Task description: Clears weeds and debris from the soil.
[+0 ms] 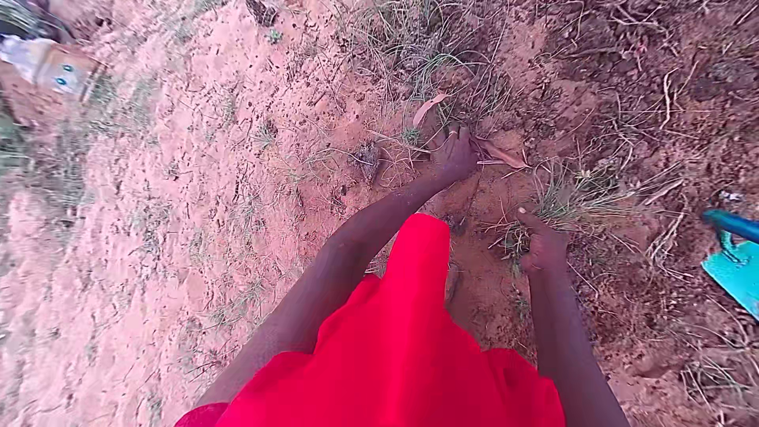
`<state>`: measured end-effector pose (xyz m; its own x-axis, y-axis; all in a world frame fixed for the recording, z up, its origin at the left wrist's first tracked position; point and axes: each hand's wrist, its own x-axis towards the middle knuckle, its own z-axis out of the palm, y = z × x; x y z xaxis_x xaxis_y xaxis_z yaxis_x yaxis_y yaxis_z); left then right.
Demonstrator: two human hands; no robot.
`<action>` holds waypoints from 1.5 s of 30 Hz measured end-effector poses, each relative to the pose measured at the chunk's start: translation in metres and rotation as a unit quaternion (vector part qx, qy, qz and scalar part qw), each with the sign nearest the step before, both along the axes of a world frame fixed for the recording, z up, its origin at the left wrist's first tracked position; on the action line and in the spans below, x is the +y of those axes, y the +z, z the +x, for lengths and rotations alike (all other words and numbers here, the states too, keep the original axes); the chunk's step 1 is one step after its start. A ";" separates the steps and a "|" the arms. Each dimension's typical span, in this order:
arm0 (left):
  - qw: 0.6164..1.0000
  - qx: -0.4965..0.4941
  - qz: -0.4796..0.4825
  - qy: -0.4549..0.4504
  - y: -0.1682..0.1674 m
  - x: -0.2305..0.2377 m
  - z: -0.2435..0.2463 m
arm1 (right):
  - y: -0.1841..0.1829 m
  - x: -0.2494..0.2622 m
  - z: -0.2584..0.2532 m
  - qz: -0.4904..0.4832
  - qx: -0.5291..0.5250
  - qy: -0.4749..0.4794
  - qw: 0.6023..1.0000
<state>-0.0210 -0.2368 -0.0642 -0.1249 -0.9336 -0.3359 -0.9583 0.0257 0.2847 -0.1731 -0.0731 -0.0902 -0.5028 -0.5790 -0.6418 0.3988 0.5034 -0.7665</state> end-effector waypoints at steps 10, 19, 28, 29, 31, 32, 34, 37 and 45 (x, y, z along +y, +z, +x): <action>0.988 -0.016 0.109 0.104 0.017 0.004 0.025 | 0.005 -0.009 0.002 0.009 -0.004 0.042 0.999; 0.994 0.017 0.105 -0.023 0.032 0.084 0.019 | 0.018 -0.003 0.025 -0.039 -0.162 0.048 0.985; 0.959 0.127 0.010 -0.254 0.007 0.179 0.021 | 0.020 0.009 0.032 -0.020 -0.258 0.082 0.963; 0.943 0.177 -0.053 -0.276 -0.004 0.180 0.026 | 0.020 0.011 0.025 -0.031 -0.255 0.062 0.965; 0.914 0.212 -0.114 -0.326 -0.012 0.172 0.036 | 0.019 0.012 0.001 -0.070 -0.227 0.021 0.971; 0.901 0.208 -0.151 -0.349 -0.014 0.167 0.042 | 0.020 0.013 -0.014 -0.075 -0.188 0.006 0.979; 0.873 0.212 -0.242 -0.365 -0.018 0.155 0.059 | 0.018 0.018 -0.049 -0.064 -0.081 0.003 0.995; 0.869 0.237 -0.327 -0.285 -0.008 0.134 0.091 | 0.022 0.028 -0.090 -0.032 0.030 0.036 0.998; 0.994 0.086 -0.038 0.053 0.020 0.060 0.144 | 0.030 0.025 -0.110 -0.188 -0.015 -0.033 0.982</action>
